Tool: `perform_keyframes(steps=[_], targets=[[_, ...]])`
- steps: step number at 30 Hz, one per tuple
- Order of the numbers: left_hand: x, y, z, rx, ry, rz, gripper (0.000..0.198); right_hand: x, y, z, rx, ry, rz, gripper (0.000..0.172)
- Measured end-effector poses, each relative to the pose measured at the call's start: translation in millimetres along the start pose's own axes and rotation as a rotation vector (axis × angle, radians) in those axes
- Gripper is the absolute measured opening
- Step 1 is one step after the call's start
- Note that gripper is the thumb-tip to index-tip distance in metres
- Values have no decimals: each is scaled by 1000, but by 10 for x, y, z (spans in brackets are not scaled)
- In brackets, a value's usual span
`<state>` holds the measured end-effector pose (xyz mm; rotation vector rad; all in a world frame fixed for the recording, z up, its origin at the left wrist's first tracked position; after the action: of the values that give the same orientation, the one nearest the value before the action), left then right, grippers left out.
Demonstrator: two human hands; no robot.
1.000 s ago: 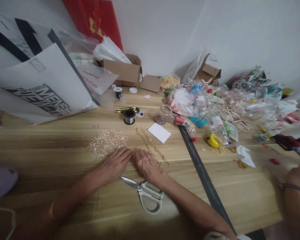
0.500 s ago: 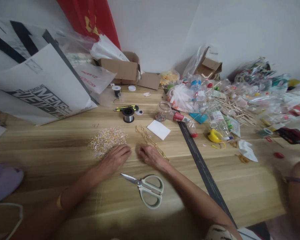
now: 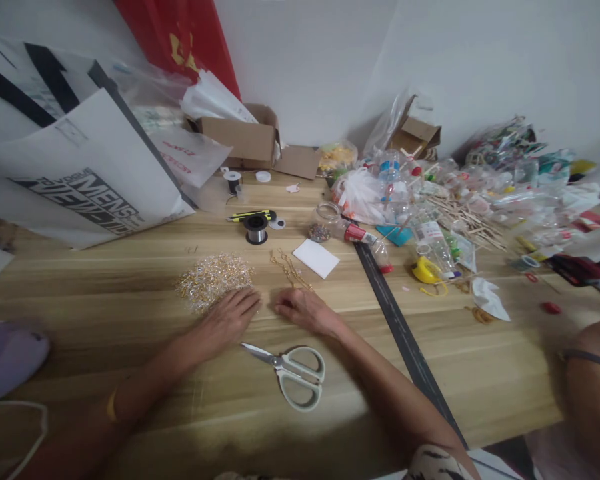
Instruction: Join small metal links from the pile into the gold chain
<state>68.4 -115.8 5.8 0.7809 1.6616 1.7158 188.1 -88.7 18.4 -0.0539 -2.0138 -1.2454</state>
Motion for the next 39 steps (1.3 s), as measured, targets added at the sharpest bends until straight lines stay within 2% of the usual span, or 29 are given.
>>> perform_keyframes(steps=[4, 13, 19, 22, 29, 31, 34, 39], targets=[[-15, -1, -18, 6, 17, 3, 39, 37, -55, -8, 19, -17, -95, 13], [-11, -31, -43, 33, 27, -31, 44, 248, -171, -34, -9, -43, -391, 20], [-2, -25, -33, 14, 22, -55, 43, 181, -273, 30, -60, -115, -493, 17], [12, 10, -8, 4, 28, -95, 40, 144, -276, 46, -60, -111, -474, 18], [44, 106, 28, 14, 14, -201, 36, 15, -156, 49, -104, -142, -228, 15], [48, 121, 26, 7, 3, -217, 37, 14, -142, 57, -144, -104, -155, 13], [54, 126, 20, -20, -15, -213, 36, 101, -148, 64, -216, 47, -76, 9], [67, 70, 16, -38, -44, -213, 28, 274, -243, 52, -262, 272, -97, 13]])
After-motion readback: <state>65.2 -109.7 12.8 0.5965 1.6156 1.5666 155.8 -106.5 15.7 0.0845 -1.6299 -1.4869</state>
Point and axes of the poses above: each hand's wrist, its own z-axis towards the middle knuckle, its own y-axis out of the back of the hand, x = y × z, the point moved 8 cm from there along z, towards the middle knuckle, and after that the axes turned 5 degrees about x, right-handed, at the moved point
